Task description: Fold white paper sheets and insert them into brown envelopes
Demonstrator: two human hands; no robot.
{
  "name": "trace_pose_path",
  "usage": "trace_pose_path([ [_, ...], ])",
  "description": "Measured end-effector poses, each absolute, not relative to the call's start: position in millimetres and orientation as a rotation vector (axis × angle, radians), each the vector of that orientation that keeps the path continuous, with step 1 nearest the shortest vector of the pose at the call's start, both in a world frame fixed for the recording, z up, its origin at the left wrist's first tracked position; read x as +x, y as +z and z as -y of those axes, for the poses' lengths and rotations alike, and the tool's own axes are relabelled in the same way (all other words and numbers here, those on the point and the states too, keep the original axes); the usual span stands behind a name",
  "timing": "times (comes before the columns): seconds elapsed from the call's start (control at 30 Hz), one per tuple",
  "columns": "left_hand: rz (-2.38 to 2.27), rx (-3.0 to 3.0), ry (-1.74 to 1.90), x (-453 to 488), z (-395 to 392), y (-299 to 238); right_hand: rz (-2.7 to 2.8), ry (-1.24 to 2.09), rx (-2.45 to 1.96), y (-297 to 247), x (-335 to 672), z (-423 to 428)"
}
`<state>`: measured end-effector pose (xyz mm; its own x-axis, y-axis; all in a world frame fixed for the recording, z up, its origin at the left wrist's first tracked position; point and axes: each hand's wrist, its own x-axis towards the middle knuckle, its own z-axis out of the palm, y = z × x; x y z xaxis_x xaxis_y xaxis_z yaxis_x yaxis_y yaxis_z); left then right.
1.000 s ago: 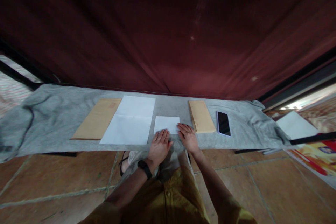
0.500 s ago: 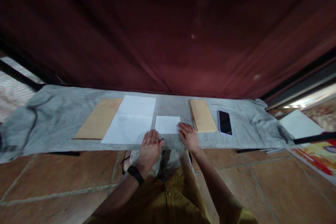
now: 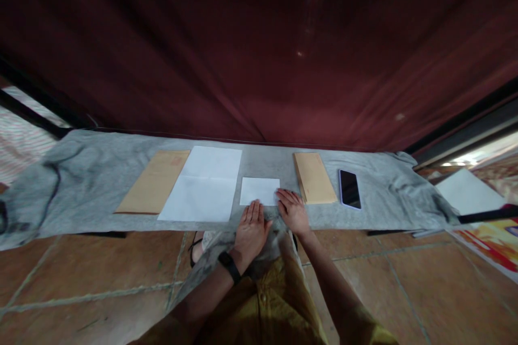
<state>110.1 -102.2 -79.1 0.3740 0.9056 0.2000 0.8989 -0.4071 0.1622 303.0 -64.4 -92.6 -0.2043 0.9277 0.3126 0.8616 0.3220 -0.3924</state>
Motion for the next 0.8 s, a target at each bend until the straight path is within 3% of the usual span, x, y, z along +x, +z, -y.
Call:
trace_pose_path([
  [0.3,-1.811,2.552,0.374,82,98,-71,2.097,0.167,-1.566,-95,302,64],
  [0.8,-1.456,2.603,0.377,119,34,-71,2.095,0.139,-1.548,-96,302,63],
])
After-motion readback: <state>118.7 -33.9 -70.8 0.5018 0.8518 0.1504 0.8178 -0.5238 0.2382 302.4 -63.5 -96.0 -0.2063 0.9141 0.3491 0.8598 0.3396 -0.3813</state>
